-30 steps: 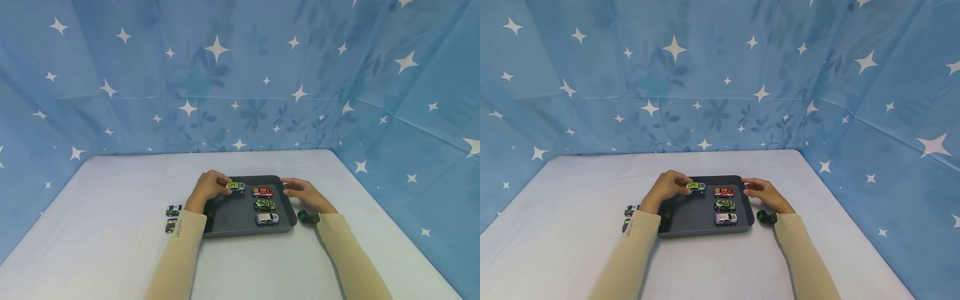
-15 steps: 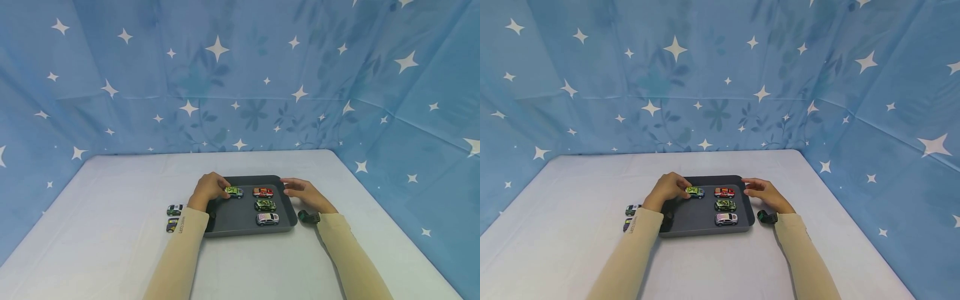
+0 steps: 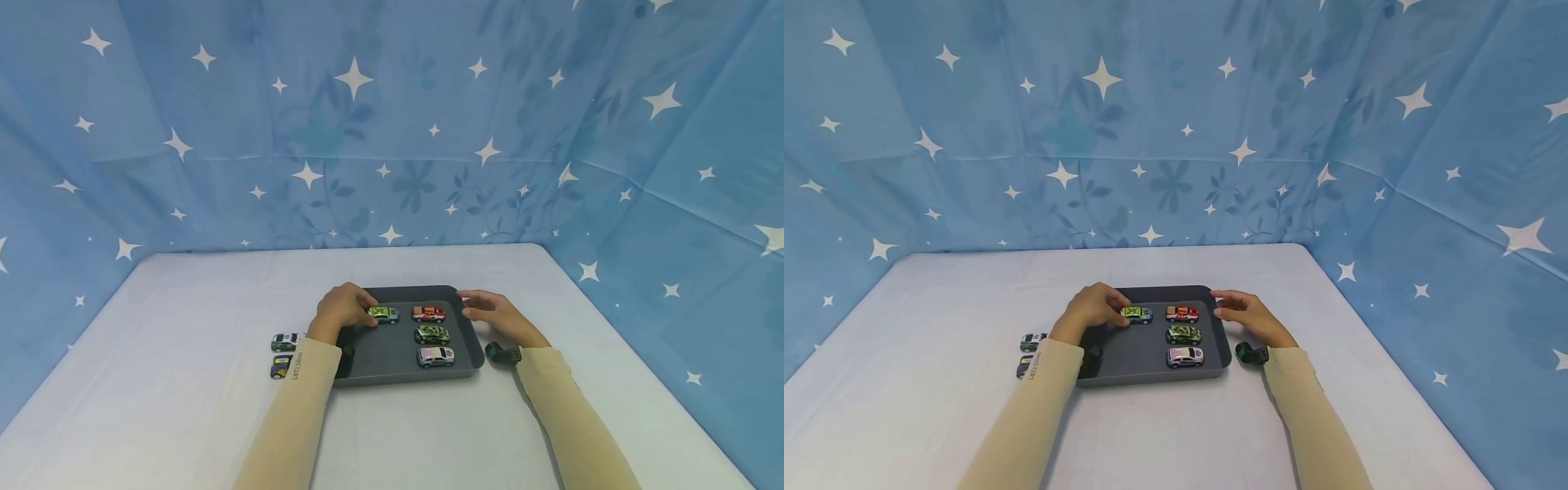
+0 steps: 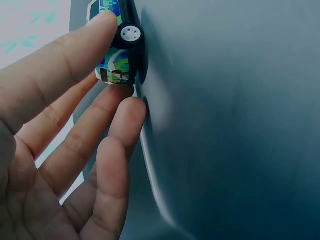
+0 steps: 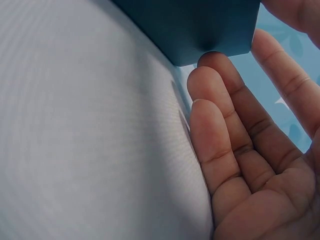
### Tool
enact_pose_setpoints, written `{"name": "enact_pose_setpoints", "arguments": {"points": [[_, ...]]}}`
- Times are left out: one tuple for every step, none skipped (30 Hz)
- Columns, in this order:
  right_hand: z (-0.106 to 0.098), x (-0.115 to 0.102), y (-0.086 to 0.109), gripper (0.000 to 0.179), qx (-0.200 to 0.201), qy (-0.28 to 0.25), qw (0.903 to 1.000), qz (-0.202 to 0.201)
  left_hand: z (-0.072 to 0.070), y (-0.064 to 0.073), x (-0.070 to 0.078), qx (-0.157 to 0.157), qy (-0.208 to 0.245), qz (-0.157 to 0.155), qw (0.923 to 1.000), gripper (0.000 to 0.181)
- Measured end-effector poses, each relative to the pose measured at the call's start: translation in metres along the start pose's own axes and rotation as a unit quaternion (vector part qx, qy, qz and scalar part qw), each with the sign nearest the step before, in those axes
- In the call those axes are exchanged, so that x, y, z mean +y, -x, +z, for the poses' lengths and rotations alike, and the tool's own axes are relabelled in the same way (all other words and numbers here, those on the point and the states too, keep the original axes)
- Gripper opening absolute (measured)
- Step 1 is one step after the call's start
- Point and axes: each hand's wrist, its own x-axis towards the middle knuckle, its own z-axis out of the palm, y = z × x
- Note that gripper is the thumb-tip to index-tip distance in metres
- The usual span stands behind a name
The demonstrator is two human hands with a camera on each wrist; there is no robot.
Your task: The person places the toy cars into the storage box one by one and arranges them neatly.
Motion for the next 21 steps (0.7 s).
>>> {"name": "enact_pose_setpoints", "arguments": {"points": [[0.000, 0.000, 0.000, 0.062, 0.000, -0.001, 1.0000, -0.003, 0.000, 0.000, 0.000, -0.002, 0.001, 0.002, 1.0000, 0.035], [0.000, -0.001, 0.000, 0.061, 0.001, -0.002, 1.0000, -0.004, -0.001, 0.000, 0.001, -0.003, 0.004, 0.003, 1.0000, 0.035], [0.000, -0.001, 0.000, 0.061, 0.001, -0.003, 1.0000, -0.005, -0.002, 0.000, 0.001, -0.005, 0.007, 0.004, 1.0000, 0.036], [0.000, -0.002, 0.000, 0.061, 0.001, -0.003, 1.0000, -0.006, -0.002, 0.000, 0.001, -0.007, 0.008, 0.007, 0.9999, 0.037], [0.000, -0.002, 0.000, 0.060, 0.000, -0.005, 1.0000, -0.007, -0.003, 0.001, 0.001, -0.009, 0.009, 0.010, 0.9999, 0.037], [0.000, -0.002, 0.000, 0.060, 0.000, -0.006, 1.0000, -0.007, -0.003, 0.001, 0.001, -0.011, 0.010, 0.013, 0.9998, 0.038], [0.001, -0.002, 0.000, 0.060, 0.001, -0.007, 1.0000, -0.006, -0.004, 0.002, 0.001, -0.013, 0.011, 0.015, 0.9997, 0.039], [0.001, -0.002, 0.000, 0.060, 0.001, -0.006, 1.0000, -0.005, -0.005, 0.003, 0.002, -0.014, 0.012, 0.017, 0.9997, 0.039], [0.001, -0.002, 0.000, 0.060, 0.000, -0.004, 1.0000, -0.006, -0.007, 0.004, 0.002, -0.015, 0.011, 0.020, 0.9996, 0.040], [0.001, -0.001, 0.000, 0.060, -0.001, 0.000, 1.0000, -0.007, -0.008, 0.005, 0.003, -0.015, 0.010, 0.024, 0.9995, 0.040], [0.001, -0.001, 0.000, 0.060, 0.000, -0.001, 1.0000, -0.006, -0.009, 0.006, 0.003, -0.016, 0.011, 0.027, 0.9995, 0.040], [0.001, 0.000, 0.000, 0.060, 0.000, -0.001, 1.0000, -0.006, -0.011, 0.007, 0.004, -0.017, 0.011, 0.031, 0.9993, 0.040], [0.001, 0.000, 0.000, 0.060, 0.000, -0.001, 1.0000, -0.006, -0.013, 0.009, 0.004, -0.018, 0.012, 0.035, 0.9992, 0.041], [0.001, 0.000, 0.000, 0.060, -0.001, 0.001, 1.0000, -0.007, -0.015, 0.011, 0.005, -0.019, 0.011, 0.043, 0.9988, 0.042], [0.001, 0.000, 0.000, 0.060, -0.001, 0.000, 1.0000, -0.008, -0.017, 0.012, 0.005, -0.023, 0.010, 0.049, 0.9985, 0.042], [0.001, 0.000, 0.000, 0.060, 0.000, -0.001, 1.0000, -0.008, -0.019, 0.014, 0.005, -0.027, 0.009, 0.055, 0.9981, 0.044], [0.001, -0.001, 0.000, 0.060, 0.001, -0.002, 1.0000, -0.006, -0.021, 0.016, 0.005, -0.033, 0.011, 0.061, 0.9976, 0.045], [0.001, -0.001, 0.001, 0.060, 0.000, -0.001, 1.0000, -0.007, -0.023, 0.017, 0.005, -0.038, 0.011, 0.069, 0.9969, 0.046], [0.001, 0.000, 0.001, 0.060, 0.000, -0.001, 1.0000, -0.008, -0.025, 0.019, 0.005, -0.043, 0.013, 0.075, 0.9962, 0.047], [0.001, 0.000, 0.001, 0.060, 0.000, -0.001, 1.0000, -0.008, -0.026, 0.021, 0.004, -0.048, 0.013, 0.083, 0.9953, 0.048], [0.001, 0.000, 0.001, 0.060, 0.000, -0.002, 1.0000, -0.008, -0.028, 0.023, 0.003, -0.053, 0.017, 0.088, 0.9946, 0.049]]}}
